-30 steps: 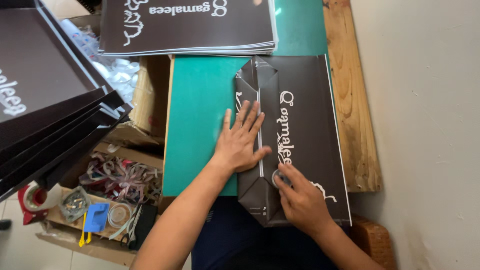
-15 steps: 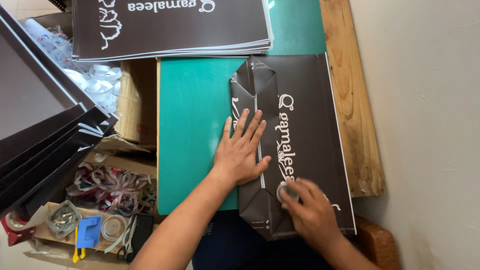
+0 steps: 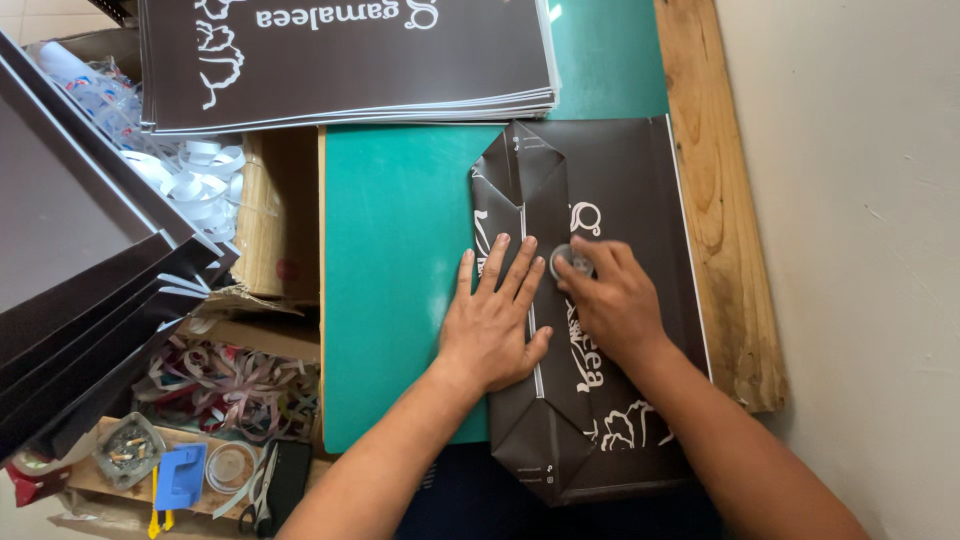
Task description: The person folds large black printed paper sheets by hand, aligning edges and creases to form paper bags, and uses a small round tool to press down and reinforce the folds.
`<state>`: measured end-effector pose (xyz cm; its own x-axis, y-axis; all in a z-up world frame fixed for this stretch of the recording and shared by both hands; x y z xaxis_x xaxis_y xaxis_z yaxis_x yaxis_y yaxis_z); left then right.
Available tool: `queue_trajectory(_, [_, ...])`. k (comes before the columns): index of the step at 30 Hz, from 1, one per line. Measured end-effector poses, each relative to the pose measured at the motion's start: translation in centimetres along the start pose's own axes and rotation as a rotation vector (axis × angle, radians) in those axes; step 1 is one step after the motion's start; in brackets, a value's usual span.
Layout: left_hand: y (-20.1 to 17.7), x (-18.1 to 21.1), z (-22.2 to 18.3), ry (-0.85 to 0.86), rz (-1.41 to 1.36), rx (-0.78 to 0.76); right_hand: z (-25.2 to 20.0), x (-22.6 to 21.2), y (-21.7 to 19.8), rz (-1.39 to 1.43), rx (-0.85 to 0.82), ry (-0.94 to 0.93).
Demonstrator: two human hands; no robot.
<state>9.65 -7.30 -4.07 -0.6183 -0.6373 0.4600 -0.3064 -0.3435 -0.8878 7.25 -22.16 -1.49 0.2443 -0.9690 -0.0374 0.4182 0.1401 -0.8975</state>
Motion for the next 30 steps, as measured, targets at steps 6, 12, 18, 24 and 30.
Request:
queue_trajectory(6, [-0.1,0.1,0.2,-0.005,-0.003,-0.021,2.8,1.4,1.7,-0.037,0.048,-0.019])
queue_trajectory(12, [-0.3,0.1,0.2,-0.009,-0.010,-0.032,5.0,3.0,3.5,-0.071,0.038,-0.001])
queue_trajectory(18, [-0.3,0.0,0.3,-0.007,-0.029,-0.024,6.4,4.5,5.3,-0.072,0.045,0.018])
queue_trajectory(24, [-0.1,-0.1,0.2,-0.008,-0.024,-0.036,7.7,6.3,7.6,-0.003,0.076,0.115])
queue_trajectory(30, [0.0,0.0,0.0,-0.011,-0.007,-0.019,6.6,5.2,6.1,0.051,0.122,0.126])
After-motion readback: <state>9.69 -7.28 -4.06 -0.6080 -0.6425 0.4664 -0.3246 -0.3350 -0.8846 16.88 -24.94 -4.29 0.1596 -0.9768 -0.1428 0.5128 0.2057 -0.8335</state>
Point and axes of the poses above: each hand's wrist, its own z-axis towards the middle knuckle, its own y-axis out of the palm, x = y × z, the point moved 5 cm from there along z, towards the middle knuckle, and after that the axes turned 11 degrees about -z, right-handed, at the moved point
